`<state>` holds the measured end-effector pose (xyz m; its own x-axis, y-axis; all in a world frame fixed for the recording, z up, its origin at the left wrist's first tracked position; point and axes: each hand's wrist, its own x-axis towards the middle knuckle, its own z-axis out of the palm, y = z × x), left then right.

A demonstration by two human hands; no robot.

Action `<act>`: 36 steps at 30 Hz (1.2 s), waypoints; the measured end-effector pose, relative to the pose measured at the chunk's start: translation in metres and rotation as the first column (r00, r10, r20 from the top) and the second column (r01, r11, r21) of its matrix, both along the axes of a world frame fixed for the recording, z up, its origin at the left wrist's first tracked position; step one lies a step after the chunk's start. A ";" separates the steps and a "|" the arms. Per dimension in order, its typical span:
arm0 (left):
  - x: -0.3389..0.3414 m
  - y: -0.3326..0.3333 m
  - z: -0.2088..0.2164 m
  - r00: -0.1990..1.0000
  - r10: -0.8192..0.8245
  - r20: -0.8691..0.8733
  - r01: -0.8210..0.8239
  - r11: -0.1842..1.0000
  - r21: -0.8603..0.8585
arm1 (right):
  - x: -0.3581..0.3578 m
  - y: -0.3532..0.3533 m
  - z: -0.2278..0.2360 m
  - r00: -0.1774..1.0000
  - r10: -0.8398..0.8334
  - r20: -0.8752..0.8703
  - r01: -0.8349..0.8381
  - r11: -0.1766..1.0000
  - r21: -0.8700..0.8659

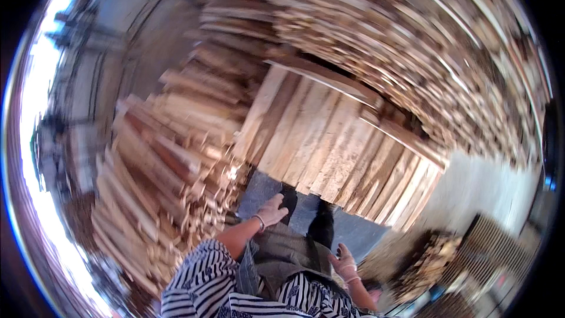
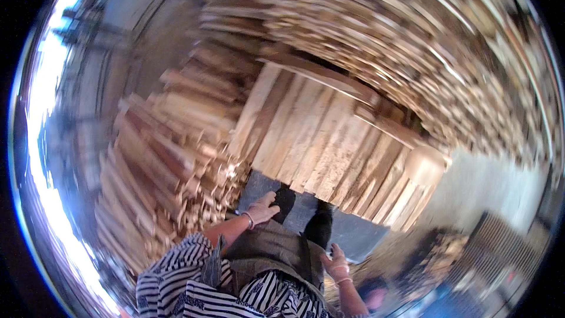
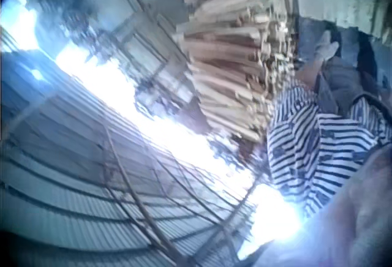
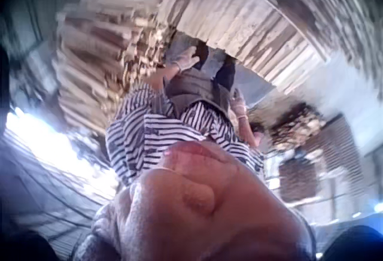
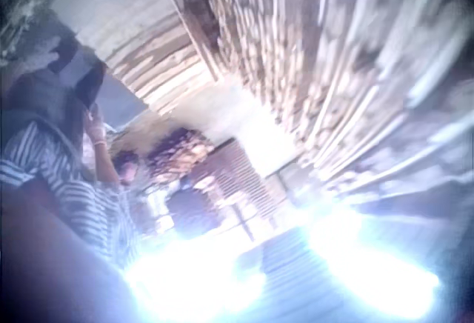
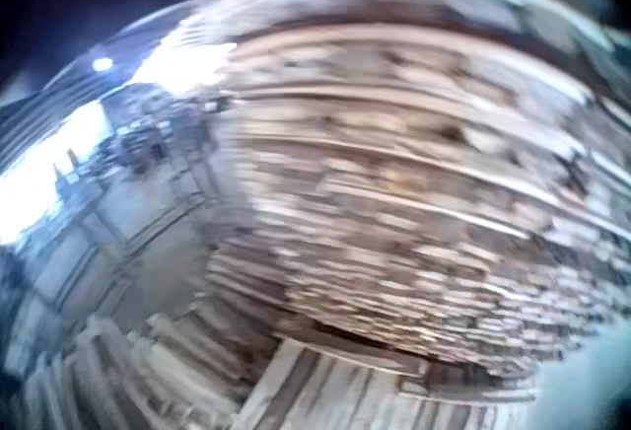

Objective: The person stacks wood slats onto a wooden platform by hand. The person picks up several slats from a pile, aligns them, and places them onto the platform one set at a time.

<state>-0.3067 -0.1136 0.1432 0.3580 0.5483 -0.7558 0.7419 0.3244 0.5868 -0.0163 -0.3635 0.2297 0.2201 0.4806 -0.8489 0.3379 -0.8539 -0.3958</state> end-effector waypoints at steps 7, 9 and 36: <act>-0.062 -0.053 0.113 0.728 0.685 -0.043 -0.679 0.728 0.094 | 0.038 0.120 -0.014 0.881 0.464 0.089 -0.468 0.883 0.037; -0.062 -0.077 0.133 0.624 0.780 -0.042 -0.775 0.625 0.087 | 0.060 0.133 -0.047 0.860 0.494 0.125 -0.509 0.849 0.141; -0.251 -0.062 0.152 -0.185 0.961 0.205 -0.959 -0.131 -0.251 | -0.459 0.398 0.079 0.757 0.526 -0.387 -0.460 0.850 0.256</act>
<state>-0.5582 -0.1760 0.2954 -0.4305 0.4561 -0.7789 -0.5739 0.5278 0.6262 -0.4756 0.0348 0.3084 -0.4484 0.5376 -0.7141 0.4652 -0.5418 -0.7000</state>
